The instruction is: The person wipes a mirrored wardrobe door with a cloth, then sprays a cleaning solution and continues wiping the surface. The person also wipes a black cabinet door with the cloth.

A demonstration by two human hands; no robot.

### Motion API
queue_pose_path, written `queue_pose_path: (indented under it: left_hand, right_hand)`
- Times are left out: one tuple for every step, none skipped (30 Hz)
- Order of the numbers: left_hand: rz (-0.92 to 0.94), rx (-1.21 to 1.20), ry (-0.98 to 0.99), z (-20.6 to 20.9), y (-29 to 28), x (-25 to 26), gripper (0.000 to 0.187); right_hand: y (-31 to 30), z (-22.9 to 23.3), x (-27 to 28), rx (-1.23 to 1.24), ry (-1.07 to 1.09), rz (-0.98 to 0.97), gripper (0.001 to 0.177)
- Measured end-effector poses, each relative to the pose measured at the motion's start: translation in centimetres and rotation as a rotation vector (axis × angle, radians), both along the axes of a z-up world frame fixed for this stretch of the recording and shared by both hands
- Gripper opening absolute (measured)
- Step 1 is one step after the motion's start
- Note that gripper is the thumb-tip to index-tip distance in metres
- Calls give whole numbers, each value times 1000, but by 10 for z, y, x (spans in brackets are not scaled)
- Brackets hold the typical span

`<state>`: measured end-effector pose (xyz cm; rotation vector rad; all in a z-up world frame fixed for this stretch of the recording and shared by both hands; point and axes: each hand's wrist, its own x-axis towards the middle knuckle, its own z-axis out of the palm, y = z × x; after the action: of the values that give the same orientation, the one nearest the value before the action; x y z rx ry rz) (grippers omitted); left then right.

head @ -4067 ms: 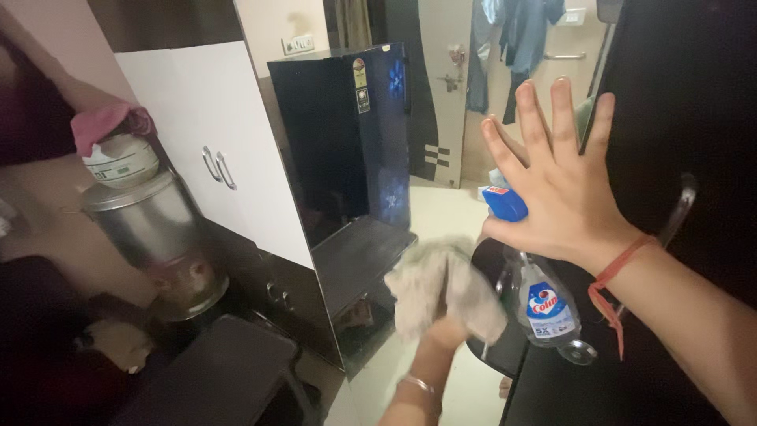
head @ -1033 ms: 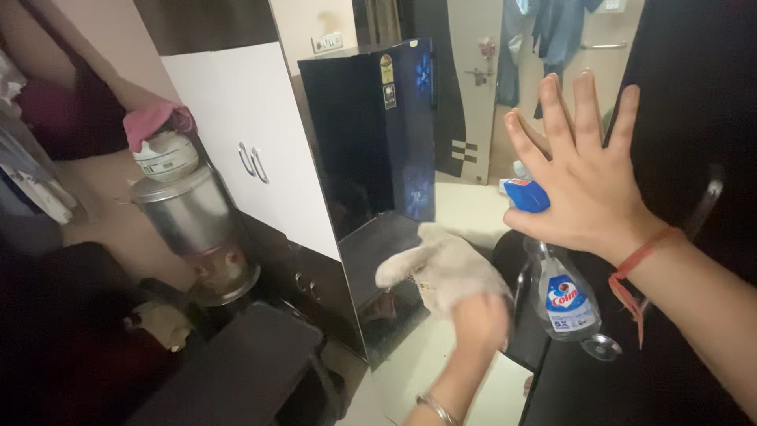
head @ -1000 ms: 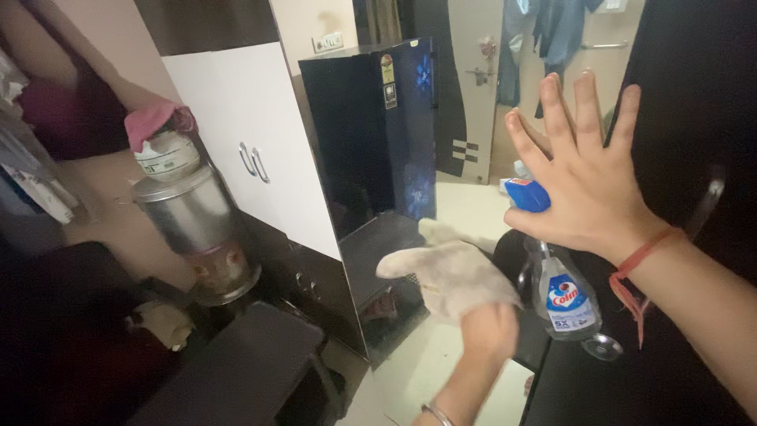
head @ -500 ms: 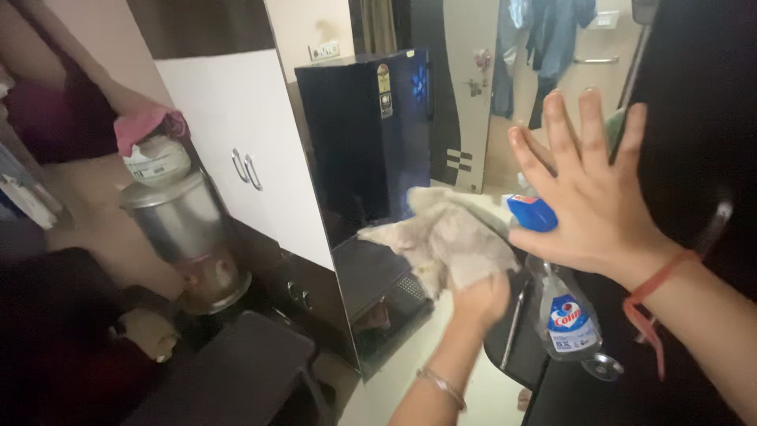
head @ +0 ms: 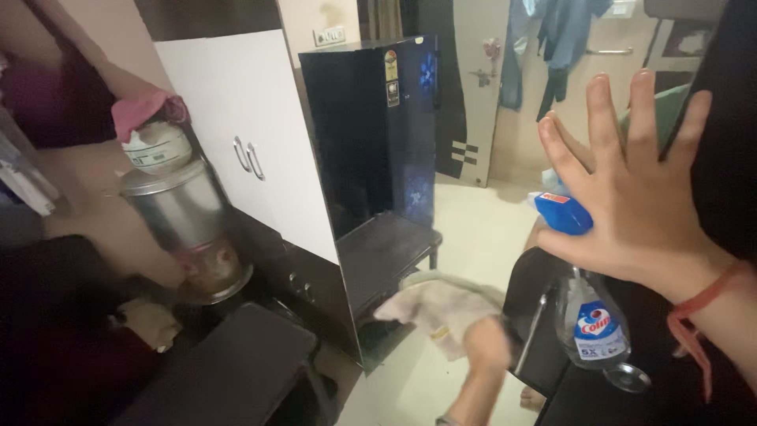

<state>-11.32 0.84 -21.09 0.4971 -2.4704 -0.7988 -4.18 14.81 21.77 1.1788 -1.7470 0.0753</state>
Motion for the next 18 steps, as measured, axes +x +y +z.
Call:
queue_pose_path:
  left_hand:
    - [-49,116,40,19,18,0,40]
    - [-98,127,59,42,19,3,42]
    - [-150,140,77,68,11,4,45]
    - [-115,142,96,98,-3,-5,44]
    - [-64,64,499,124,-20,-14,43]
    - [-10,56,459,145,-47,-18,42]
    - [46,121,367,163,-75,-21,41]
    - [101,264,288,176,-101,-20,40]
    - [158,428,274,185,-122,-17,40]
    - [215,574,275,189,-141,-10,39]
    - [262,668,281,188,-152,-3,38]
    - [293,698,277,184,-157,2,38]
    - [310,704,259,176,-152,4,37]
    - [312,684,230,165,-141,4,36]
    - [304,625,193,154,-126,5,36]
    - [275,534,148,140,-105,9,35]
    - [250,425,112,128,-86,15,35]
    - [204,327,109,119,-66,22,34]
  right_hand:
    - [0,0,1,0,-8,14,102]
    - [1,1,1,0,-17,29,102]
    - [2,1,1,1,-25,38,102]
    - [3,2,1,5,-27,30,102]
    - [4,2,0,8,-30,20,102]
    - [4,1,-2,12,-34,9,101]
    - [4,0,-2,18,-35,-11,102]
    - [4,-2,-3,24,-36,-31,103]
    - [5,-2,-4,32,-35,-52,104]
    - [5,-3,-4,33,-36,-69,103]
    - [5,-4,-3,32,-35,-85,102]
    - [5,-4,-3,31,-34,-102,102]
    - [5,-4,-3,36,-32,-95,101]
    - [5,-3,-3,40,-31,-87,101]
    - [4,-2,-2,42,-30,-75,101]
    - [5,0,0,54,-21,-98,102]
    - [4,2,2,61,-12,-112,102]
    - [2,3,4,68,-3,-126,103]
